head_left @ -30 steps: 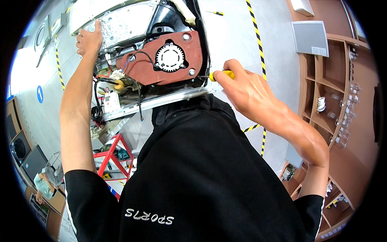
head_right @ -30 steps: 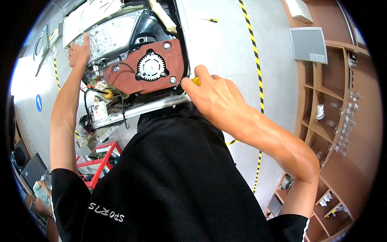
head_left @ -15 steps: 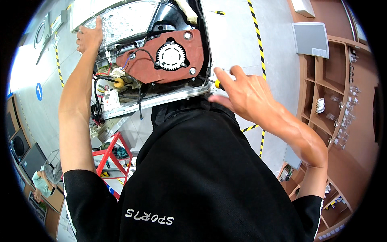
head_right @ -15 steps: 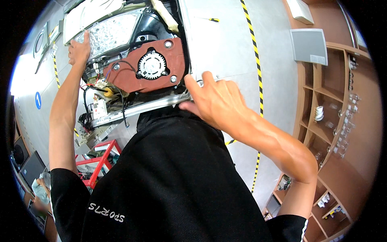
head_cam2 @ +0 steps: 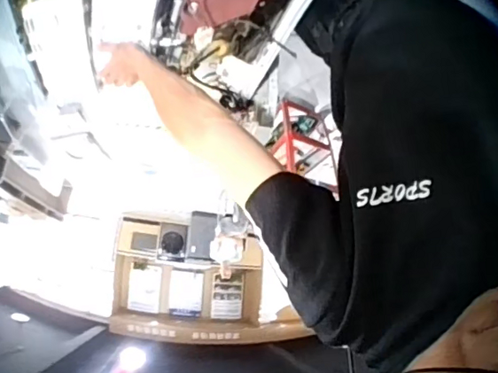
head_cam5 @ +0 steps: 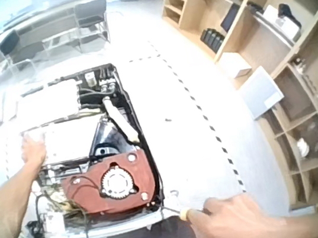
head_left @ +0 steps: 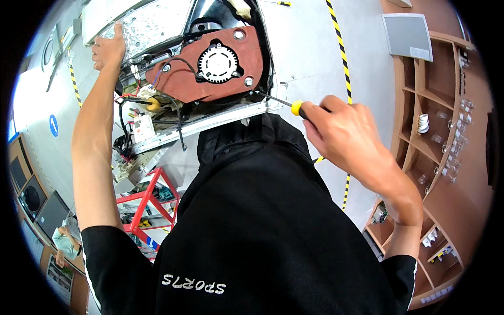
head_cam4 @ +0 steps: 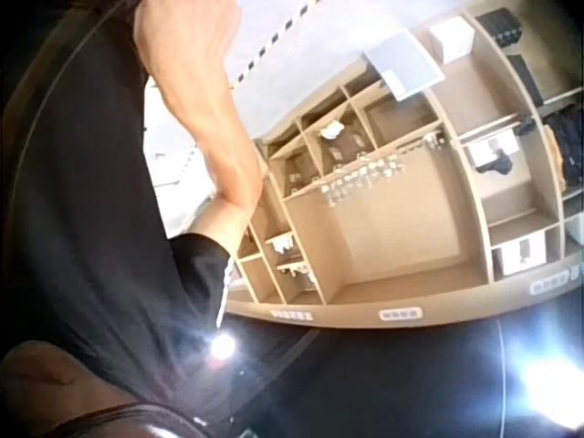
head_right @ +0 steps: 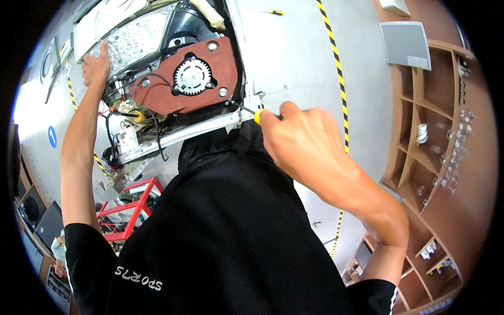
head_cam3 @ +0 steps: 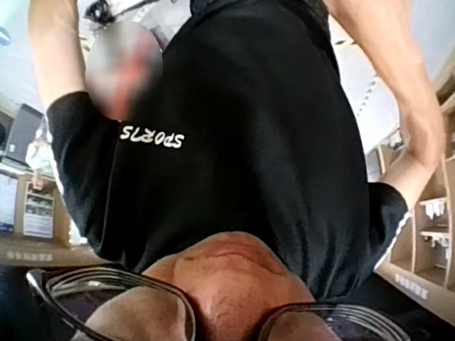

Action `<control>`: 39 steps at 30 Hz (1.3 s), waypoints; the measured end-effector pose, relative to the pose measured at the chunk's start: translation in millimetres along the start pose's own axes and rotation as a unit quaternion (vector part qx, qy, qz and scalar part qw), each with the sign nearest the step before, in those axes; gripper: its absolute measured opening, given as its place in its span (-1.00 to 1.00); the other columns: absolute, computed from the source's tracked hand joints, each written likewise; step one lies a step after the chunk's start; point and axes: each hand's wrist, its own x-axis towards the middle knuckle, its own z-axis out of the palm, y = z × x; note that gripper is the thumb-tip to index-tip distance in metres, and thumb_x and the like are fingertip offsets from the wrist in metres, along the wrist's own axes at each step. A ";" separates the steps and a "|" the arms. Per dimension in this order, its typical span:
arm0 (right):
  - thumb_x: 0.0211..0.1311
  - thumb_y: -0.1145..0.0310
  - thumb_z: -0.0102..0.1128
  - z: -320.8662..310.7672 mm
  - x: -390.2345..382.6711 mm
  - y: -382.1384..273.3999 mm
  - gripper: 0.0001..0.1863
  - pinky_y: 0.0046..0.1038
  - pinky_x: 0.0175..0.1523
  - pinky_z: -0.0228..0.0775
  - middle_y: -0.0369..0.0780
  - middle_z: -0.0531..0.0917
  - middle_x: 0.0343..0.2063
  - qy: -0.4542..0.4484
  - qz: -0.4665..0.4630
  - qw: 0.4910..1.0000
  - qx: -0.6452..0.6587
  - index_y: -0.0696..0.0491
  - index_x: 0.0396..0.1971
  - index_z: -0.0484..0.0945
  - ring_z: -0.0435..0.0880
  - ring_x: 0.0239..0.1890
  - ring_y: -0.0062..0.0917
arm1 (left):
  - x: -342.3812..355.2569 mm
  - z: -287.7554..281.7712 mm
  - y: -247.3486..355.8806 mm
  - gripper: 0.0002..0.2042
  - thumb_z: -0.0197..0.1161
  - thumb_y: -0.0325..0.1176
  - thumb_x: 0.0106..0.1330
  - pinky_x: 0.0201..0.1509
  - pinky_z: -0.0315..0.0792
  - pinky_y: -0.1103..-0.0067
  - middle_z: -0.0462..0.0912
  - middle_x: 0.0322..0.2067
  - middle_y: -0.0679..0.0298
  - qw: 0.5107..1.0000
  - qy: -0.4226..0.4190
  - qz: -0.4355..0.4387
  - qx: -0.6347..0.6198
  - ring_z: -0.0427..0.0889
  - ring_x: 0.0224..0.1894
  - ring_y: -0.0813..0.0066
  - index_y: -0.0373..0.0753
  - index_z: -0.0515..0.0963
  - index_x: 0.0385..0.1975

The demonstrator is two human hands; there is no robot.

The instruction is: The person uses a screwdriver to remove screws from the internal frame and components of an open appliance, then picks up and handles a small white gear-like part.

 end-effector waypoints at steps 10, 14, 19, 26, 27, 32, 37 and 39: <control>0.06 0.42 0.32 32.7 -116.9 19.9 -0.67 -0.61 -0.50 0.35 -0.15 0.69 -0.49 0.141 0.355 0.798 0.466 0.23 -0.15 0.66 0.55 -0.60 -0.63 | 1.5 -2.4 2.2 0.03 -0.13 0.50 0.16 0.38 0.03 0.01 0.11 0.37 -0.12 1.000 0.000 -0.002 0.009 0.14 0.39 -0.09 -0.36 0.08 0.38; 0.11 0.38 0.30 118.5 -148.8 5.9 -0.55 -0.66 -0.64 0.27 0.03 0.67 -0.43 0.266 0.278 0.556 0.737 0.29 -0.01 0.54 0.43 -0.74 -0.65 | 3.8 -4.0 -1.4 0.03 -0.12 0.48 0.18 0.41 0.05 0.12 0.16 0.34 -0.20 1.000 -0.006 0.013 0.005 0.19 0.37 -0.12 -0.40 0.10 0.36; 0.16 0.34 0.35 206.7 -147.0 3.5 -0.53 -0.64 -0.64 0.29 0.05 0.59 -0.26 0.280 0.066 0.348 0.892 0.18 0.05 0.51 0.48 -0.70 -0.57 | 27.4 3.1 -13.8 0.05 -0.12 0.49 0.17 0.40 0.10 0.16 0.18 0.31 -0.28 0.998 -0.003 0.060 -0.007 0.20 0.36 -0.18 -0.50 0.16 0.32; 0.20 0.20 0.33 251.7 -139.6 10.6 -0.58 -0.60 -0.61 0.29 -0.03 0.60 -0.41 0.193 -0.019 0.349 0.917 0.10 -0.02 0.52 0.55 -0.72 -0.53 | 86.5 20.4 -40.5 0.08 -0.13 0.52 0.14 0.34 0.19 0.25 0.40 0.16 -0.32 0.995 0.005 0.096 -0.006 0.36 0.27 -0.18 -0.64 0.38 0.13; 0.18 0.19 0.35 255.7 -142.2 8.8 -0.54 -0.55 -0.55 0.33 -0.04 0.61 -0.41 0.199 -0.009 0.351 0.915 0.10 0.00 0.52 0.58 -0.65 -0.51 | 93.4 22.6 -45.7 0.09 -0.13 0.53 0.14 0.34 0.19 0.25 0.40 0.16 -0.33 0.995 0.003 0.100 -0.010 0.36 0.27 -0.18 -0.64 0.38 0.12; 0.07 0.25 0.46 268.5 -154.6 -2.3 -0.40 -0.38 -0.37 0.39 -0.03 0.64 -0.37 0.160 0.050 0.311 0.935 0.12 0.11 0.49 0.63 -0.43 -0.33 | 105.7 27.5 -59.4 0.06 -0.05 0.50 0.14 0.32 0.20 0.27 0.40 0.16 -0.34 0.979 0.004 0.169 -0.112 0.39 0.24 -0.18 -0.61 0.35 0.17; -0.02 0.30 0.52 264.3 -154.9 -8.5 -0.41 -0.32 -0.35 0.42 -0.02 0.64 -0.38 0.113 0.069 0.346 0.929 0.18 0.04 0.53 0.64 -0.37 -0.20 | 36.1 13.0 -53.9 -0.19 0.08 0.28 0.27 0.35 0.17 0.27 0.36 0.20 -0.26 0.914 0.137 0.380 0.047 0.32 0.29 -0.12 -0.41 0.35 0.22; -0.04 0.32 0.53 260.0 -151.1 -9.3 -0.47 -0.27 -0.32 0.47 -0.01 0.64 -0.37 0.122 0.061 0.351 0.926 0.19 -0.05 0.56 0.65 -0.33 -0.16 | -5.2 4.1 -44.0 -0.23 0.07 0.24 0.29 0.38 0.10 0.21 0.28 0.27 -0.19 0.885 0.169 0.430 0.062 0.24 0.34 -0.09 -0.34 0.31 0.26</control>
